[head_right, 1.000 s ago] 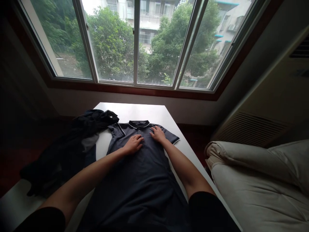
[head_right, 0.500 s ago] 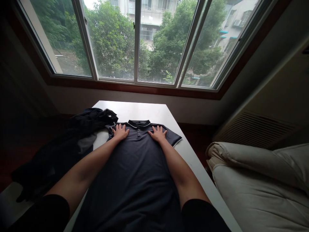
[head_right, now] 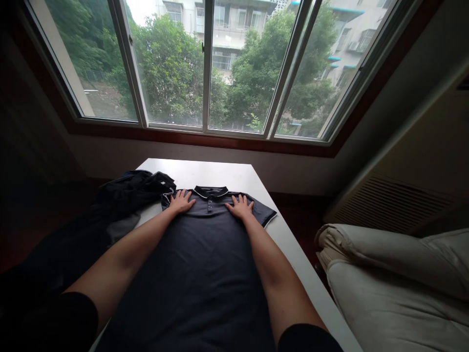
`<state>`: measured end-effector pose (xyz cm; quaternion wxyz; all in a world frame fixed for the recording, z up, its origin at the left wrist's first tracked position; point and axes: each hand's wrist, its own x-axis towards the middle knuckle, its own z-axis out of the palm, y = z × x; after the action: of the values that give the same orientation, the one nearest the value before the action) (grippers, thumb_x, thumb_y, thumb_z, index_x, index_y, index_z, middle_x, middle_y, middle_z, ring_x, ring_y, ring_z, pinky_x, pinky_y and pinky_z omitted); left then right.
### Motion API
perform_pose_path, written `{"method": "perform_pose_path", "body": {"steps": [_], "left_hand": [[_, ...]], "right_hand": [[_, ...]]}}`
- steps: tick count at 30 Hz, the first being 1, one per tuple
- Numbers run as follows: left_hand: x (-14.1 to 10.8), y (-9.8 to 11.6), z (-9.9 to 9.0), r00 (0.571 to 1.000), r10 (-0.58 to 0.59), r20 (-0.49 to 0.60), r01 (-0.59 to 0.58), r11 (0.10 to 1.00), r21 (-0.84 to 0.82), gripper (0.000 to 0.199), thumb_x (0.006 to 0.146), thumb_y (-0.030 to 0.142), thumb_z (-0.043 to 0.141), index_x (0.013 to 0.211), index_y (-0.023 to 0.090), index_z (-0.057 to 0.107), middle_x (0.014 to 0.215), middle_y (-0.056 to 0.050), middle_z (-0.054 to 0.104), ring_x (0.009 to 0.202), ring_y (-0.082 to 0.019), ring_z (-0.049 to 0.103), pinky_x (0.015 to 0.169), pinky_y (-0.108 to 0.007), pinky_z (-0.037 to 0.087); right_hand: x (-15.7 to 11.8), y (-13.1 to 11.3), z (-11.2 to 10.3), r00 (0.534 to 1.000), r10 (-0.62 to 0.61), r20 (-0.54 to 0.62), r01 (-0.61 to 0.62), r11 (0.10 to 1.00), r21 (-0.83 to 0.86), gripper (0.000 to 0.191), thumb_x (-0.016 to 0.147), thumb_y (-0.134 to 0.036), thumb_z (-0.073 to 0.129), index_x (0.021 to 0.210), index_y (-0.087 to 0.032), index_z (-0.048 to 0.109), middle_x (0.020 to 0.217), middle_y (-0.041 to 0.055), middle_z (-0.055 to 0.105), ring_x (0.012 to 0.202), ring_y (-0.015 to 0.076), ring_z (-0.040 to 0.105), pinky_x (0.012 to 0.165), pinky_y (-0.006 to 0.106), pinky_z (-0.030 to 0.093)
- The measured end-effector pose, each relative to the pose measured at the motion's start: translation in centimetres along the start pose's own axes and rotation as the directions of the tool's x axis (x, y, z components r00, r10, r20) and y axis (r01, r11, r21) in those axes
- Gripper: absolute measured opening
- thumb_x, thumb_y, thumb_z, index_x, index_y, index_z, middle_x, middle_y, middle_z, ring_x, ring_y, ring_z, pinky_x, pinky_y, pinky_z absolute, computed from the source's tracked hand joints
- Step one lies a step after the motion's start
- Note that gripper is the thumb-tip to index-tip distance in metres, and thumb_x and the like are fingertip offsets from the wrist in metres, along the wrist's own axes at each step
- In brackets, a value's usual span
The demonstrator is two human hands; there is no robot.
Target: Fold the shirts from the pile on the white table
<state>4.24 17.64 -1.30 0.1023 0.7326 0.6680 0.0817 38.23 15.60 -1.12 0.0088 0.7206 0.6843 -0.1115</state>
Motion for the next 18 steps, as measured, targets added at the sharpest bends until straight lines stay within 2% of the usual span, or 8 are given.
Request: {"method": "perform_pose_path", "body": {"steps": [2,4,6,8,11,14,16,18], "left_hand": [[0.7,-0.7,-0.6,0.999,0.035,-0.024,-0.036,0.999,-0.037,0.075,0.097,0.068,0.043,0.16,0.028,0.044,0.173,-0.011,0.023,0.16,-0.038,0.015,0.124,-0.066,0.017],[1.3,-1.5,-1.6,0.995,0.067,-0.067,-0.072,0.995,-0.07,0.066,0.098,0.058,0.048,0.153,0.023,0.053,0.166,-0.013,0.039,0.155,-0.033,0.032,0.125,-0.052,0.028],[1.7,-2.4,-3.0,0.99,0.07,-0.124,-0.081,0.993,-0.083,0.056,0.1,0.046,0.046,0.147,0.018,0.059,0.155,-0.013,0.055,0.144,-0.027,0.049,0.12,-0.038,0.037],[1.9,-3.5,-4.8,0.98,0.05,-0.191,-0.066,0.995,-0.081,0.051,0.101,0.036,0.042,0.145,0.016,0.061,0.146,-0.012,0.062,0.134,-0.024,0.058,0.115,-0.033,0.042],[2.0,-5.2,-7.4,0.952,0.049,-0.301,-0.07,0.996,-0.06,0.049,0.099,0.029,0.042,0.14,0.017,0.064,0.144,-0.01,0.063,0.134,-0.025,0.056,0.118,-0.034,0.04],[1.6,-7.5,-9.3,0.925,0.072,-0.374,-0.083,0.997,-0.012,0.044,0.095,0.03,0.046,0.13,0.018,0.071,0.147,-0.01,0.059,0.141,-0.029,0.047,0.126,-0.041,0.027],[1.2,-9.5,-9.7,0.914,0.047,-0.402,-0.02,0.997,0.071,0.041,0.092,0.033,0.051,0.124,0.019,0.073,0.151,-0.011,0.054,0.147,-0.035,0.035,0.129,-0.054,0.015],[0.9,-11.6,-9.6,0.925,-0.044,-0.378,0.106,0.984,0.144,0.039,0.089,0.037,0.058,0.121,0.022,0.075,0.158,-0.011,0.048,0.153,-0.043,0.02,0.124,-0.071,0.005]], "right_hand": [[-0.1,-0.1,0.0,1.0,0.003,-0.015,-0.003,1.0,0.004,0.088,0.097,-0.084,0.02,0.169,-0.035,0.016,0.176,0.0064,0.0,0.161,0.0354,-0.006,0.122,0.07,-0.002],[-0.4,-0.2,0.0,0.999,-0.002,-0.041,0.002,1.0,0.009,0.086,0.098,-0.083,0.02,0.169,-0.034,0.018,0.176,0.0066,0.001,0.161,0.0346,-0.004,0.123,0.069,-0.003],[-0.7,-0.2,0.0,0.998,-0.006,-0.069,0.007,1.0,0.015,0.085,0.099,-0.081,0.021,0.169,-0.033,0.021,0.176,0.0068,0.004,0.161,0.0337,-0.002,0.123,0.067,-0.003],[-0.9,-0.3,0.0,0.996,-0.009,-0.091,0.011,1.0,0.021,0.084,0.099,-0.081,0.023,0.168,-0.033,0.023,0.176,0.0073,0.006,0.161,0.033,0.0,0.124,0.065,-0.002],[-1.0,-0.4,0.1,0.994,-0.016,-0.11,0.019,0.999,0.028,0.084,0.099,-0.08,0.024,0.168,-0.031,0.025,0.176,0.0076,0.008,0.161,0.0323,0.001,0.125,0.063,-0.001],[-1.0,-0.5,0.1,0.994,-0.01,-0.106,0.013,1.0,0.028,0.084,0.1,-0.079,0.024,0.168,-0.031,0.024,0.176,0.0077,0.007,0.161,0.032,0.001,0.126,0.061,-0.001],[-1.0,-0.5,0.2,0.995,-0.005,-0.101,0.008,1.0,0.026,0.083,0.101,-0.078,0.023,0.168,-0.03,0.024,0.176,0.0079,0.007,0.161,0.0315,0.001,0.126,0.06,-0.002],[-0.9,-0.5,0.2,0.995,-0.003,-0.098,0.006,1.0,0.024,0.082,0.101,-0.078,0.024,0.168,-0.03,0.025,0.176,0.0077,0.007,0.161,0.031,0.001,0.126,0.06,-0.002]]}}
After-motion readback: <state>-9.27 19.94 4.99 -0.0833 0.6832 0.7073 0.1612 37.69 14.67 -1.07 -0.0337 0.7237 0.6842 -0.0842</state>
